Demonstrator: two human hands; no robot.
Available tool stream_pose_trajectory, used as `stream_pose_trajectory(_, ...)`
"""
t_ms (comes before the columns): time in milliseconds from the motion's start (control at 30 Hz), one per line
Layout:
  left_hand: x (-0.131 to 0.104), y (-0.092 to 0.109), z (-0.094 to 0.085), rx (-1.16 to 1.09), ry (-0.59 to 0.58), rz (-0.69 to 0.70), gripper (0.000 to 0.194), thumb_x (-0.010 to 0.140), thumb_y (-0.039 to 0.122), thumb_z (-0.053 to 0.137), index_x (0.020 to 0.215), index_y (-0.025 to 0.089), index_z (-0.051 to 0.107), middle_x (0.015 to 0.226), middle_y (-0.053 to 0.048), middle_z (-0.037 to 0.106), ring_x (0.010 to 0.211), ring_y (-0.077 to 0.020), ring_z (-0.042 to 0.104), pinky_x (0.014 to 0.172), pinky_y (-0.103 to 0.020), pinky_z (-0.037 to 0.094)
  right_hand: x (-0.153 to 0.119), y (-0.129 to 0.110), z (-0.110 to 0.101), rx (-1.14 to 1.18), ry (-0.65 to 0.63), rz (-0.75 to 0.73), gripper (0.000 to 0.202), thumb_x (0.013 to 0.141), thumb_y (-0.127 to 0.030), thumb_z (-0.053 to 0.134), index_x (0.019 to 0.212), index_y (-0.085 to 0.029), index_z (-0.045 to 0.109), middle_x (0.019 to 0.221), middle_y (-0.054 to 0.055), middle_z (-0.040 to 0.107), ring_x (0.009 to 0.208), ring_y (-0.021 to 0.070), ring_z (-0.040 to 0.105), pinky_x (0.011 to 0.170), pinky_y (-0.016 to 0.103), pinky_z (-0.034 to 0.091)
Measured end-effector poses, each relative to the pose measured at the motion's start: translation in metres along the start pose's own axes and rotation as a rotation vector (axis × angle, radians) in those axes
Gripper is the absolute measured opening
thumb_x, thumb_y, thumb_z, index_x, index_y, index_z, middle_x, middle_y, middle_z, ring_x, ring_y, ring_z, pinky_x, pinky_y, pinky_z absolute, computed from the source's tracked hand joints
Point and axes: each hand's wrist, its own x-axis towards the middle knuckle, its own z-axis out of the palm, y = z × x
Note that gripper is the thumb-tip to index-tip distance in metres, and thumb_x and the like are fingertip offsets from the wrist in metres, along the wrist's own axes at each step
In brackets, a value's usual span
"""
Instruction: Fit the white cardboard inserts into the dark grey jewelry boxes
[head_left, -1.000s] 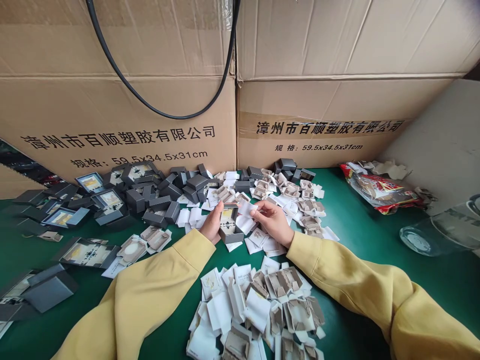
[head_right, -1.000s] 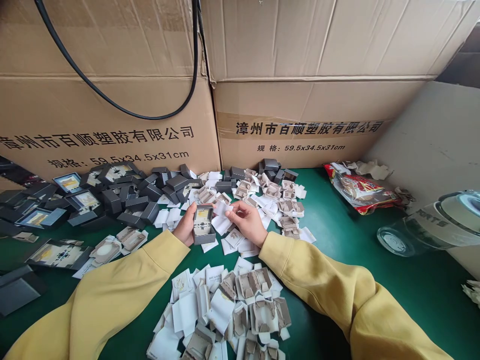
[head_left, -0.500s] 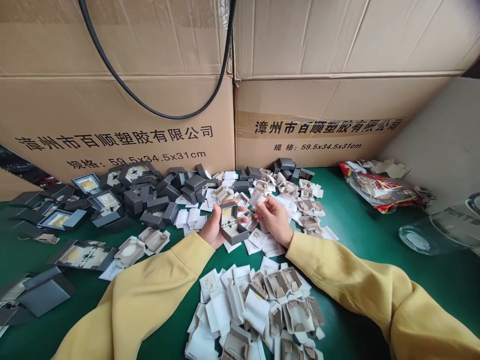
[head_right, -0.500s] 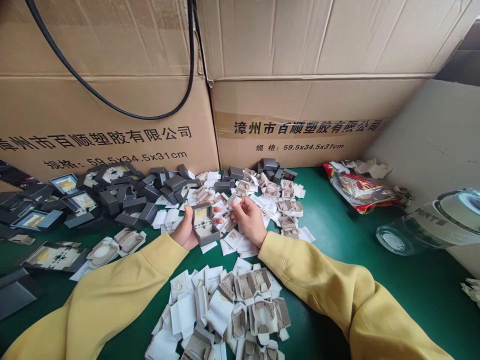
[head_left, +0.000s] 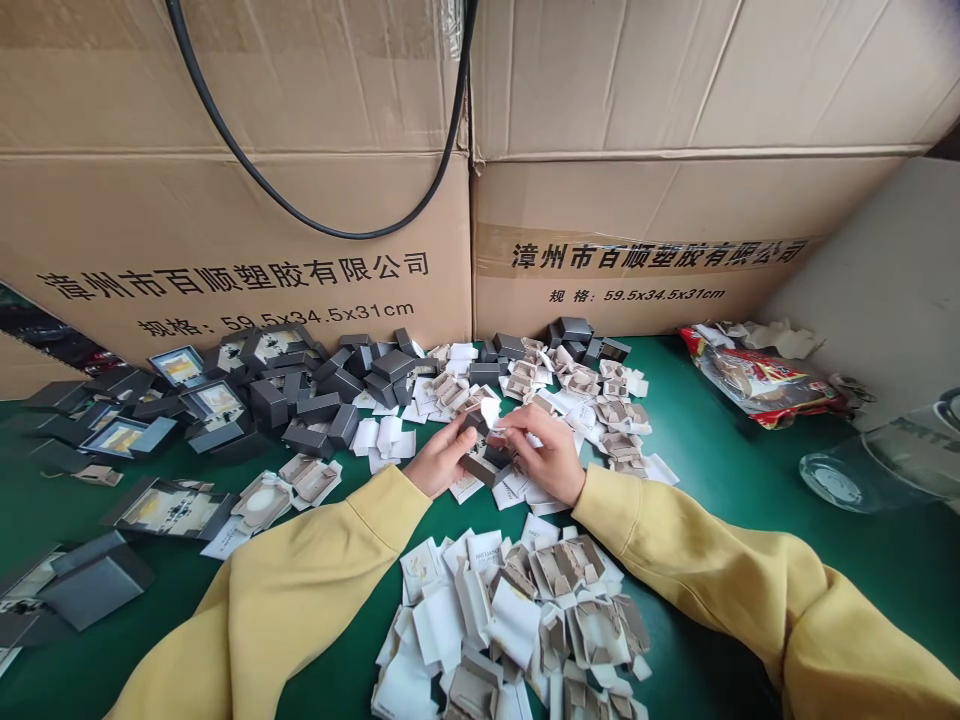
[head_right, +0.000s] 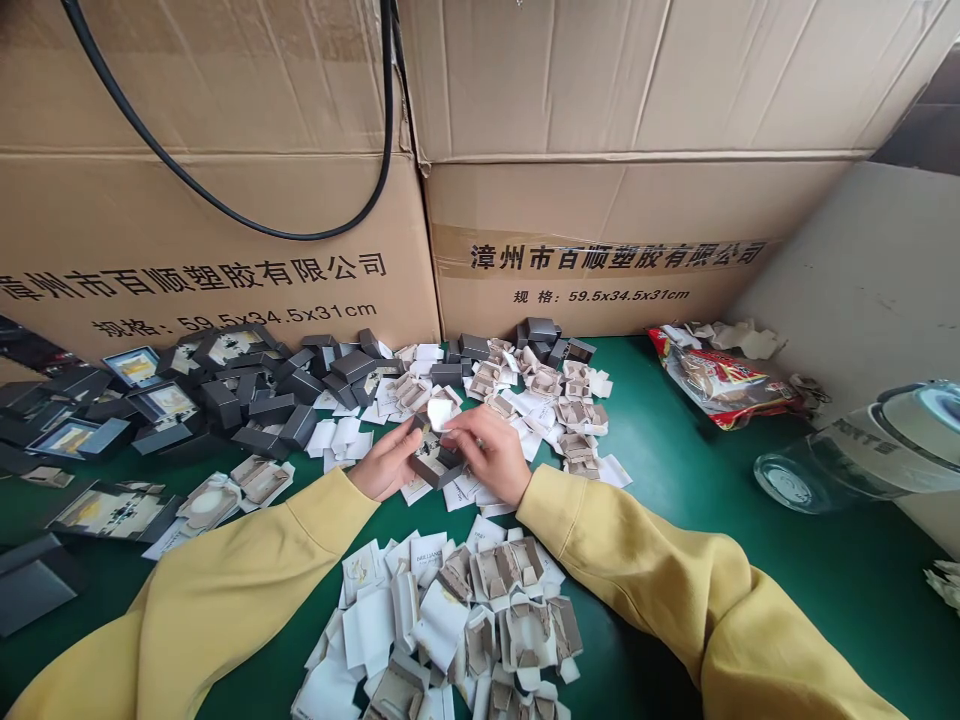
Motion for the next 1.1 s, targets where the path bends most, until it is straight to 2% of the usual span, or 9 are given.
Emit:
stream_pose_trajectory(133,0.002,-0.003,-0.003,0.097,0.001,0.043,0.047,0.074,0.036,0.064,0.119,0.024,0.056,0.116,-0.007,0.059,0.103,-0.0249,0.054,0.08,-0.031,0.046,-0.002,0.002,0.002,-0.063,-0.17,-0.156,0.014,0.087,-0.024,0.049,0.09,-0.022,0.062,0.078,0.005,0.063,0.078,0.0171,0.057,0.073,0.033,0.048)
stream_pose_trajectory(200,0.002,-0.004,-0.005,0.153,-0.007,0.059,0.048,0.074,0.037,0.063,0.12,0.025,0.055,0.117,-0.007,0.058,0.106,-0.0251,0.052,0.081,-0.03,0.045,-0.002,0.004,0.003,-0.107,-0.213,-0.194,0.015,0.088,-0.025,0.047,0.089,-0.021,0.062,0.077,0.005,0.063,0.076,0.0168,0.057,0.073,0.032,0.048)
stream_pose_trajectory(333,0.003,-0.005,-0.008,0.21,-0.006,0.065,0.051,0.075,0.04,0.061,0.122,0.026,0.054,0.119,-0.006,0.057,0.105,-0.025,0.052,0.077,-0.028,0.045,-0.003,0.003,0.002,-0.218,-0.214,-0.223,0.019,0.089,-0.023,0.043,0.09,-0.021,0.062,0.079,0.007,0.062,0.077,0.0172,0.055,0.068,0.031,0.048)
stream_pose_trajectory(467,0.004,-0.007,-0.009,0.174,0.015,0.066,0.049,0.073,0.042,0.062,0.12,0.026,0.056,0.115,-0.005,0.06,0.096,-0.0225,0.056,0.071,-0.025,0.046,-0.006,0.001,-0.001,-0.296,-0.175,-0.242,0.017,0.088,-0.021,0.044,0.094,-0.022,0.059,0.091,0.008,0.062,0.083,0.0188,0.053,0.07,0.033,0.047)
stream_pose_trajectory(600,0.005,-0.006,-0.008,0.154,0.007,0.046,0.055,0.072,0.045,0.063,0.122,0.025,0.054,0.106,-0.006,0.063,0.086,-0.022,0.058,0.067,-0.027,0.046,-0.005,0.006,-0.008,-0.425,-0.208,-0.358,0.016,0.088,-0.02,0.045,0.096,-0.021,0.059,0.09,0.008,0.063,0.079,0.0188,0.053,0.068,0.033,0.044)
stream_pose_trajectory(733,0.003,-0.005,-0.009,0.32,0.003,0.089,0.061,0.073,0.049,0.059,0.127,0.022,0.05,0.12,-0.008,0.058,0.104,-0.0287,0.054,0.081,-0.034,0.047,0.001,0.009,-0.011,-0.561,-0.308,-0.522,0.019,0.09,-0.02,0.043,0.096,-0.018,0.061,0.083,0.008,0.063,0.072,0.0167,0.052,0.063,0.03,0.041)
stream_pose_trajectory(867,0.003,-0.003,-0.01,0.545,-0.059,0.17,0.064,0.076,0.052,0.054,0.13,0.018,0.045,0.135,-0.009,0.046,0.123,-0.0309,0.04,0.1,-0.038,0.035,0.002,0.009,-0.009,-0.538,-0.329,-0.605,0.021,0.091,-0.02,0.041,0.095,-0.014,0.061,0.079,0.007,0.062,0.073,0.015,0.052,0.061,0.025,0.042)
stream_pose_trajectory(967,0.002,0.0,-0.01,0.617,-0.093,0.192,0.064,0.078,0.053,0.051,0.131,0.018,0.044,0.135,-0.009,0.045,0.125,-0.0293,0.038,0.104,-0.037,0.03,0.001,0.011,-0.008,-0.528,-0.351,-0.642,0.02,0.091,-0.02,0.042,0.095,-0.014,0.06,0.077,0.006,0.061,0.072,0.0142,0.053,0.06,0.024,0.041)
stream_pose_trajectory(1100,0.001,0.004,-0.008,0.645,-0.125,0.159,0.067,0.077,0.055,0.05,0.131,0.017,0.042,0.13,-0.01,0.05,0.12,-0.0294,0.044,0.099,-0.037,0.035,0.001,0.012,-0.009,-0.547,-0.403,-0.71,0.019,0.091,-0.02,0.042,0.096,-0.015,0.06,0.077,0.005,0.061,0.071,0.0135,0.052,0.06,0.025,0.04)
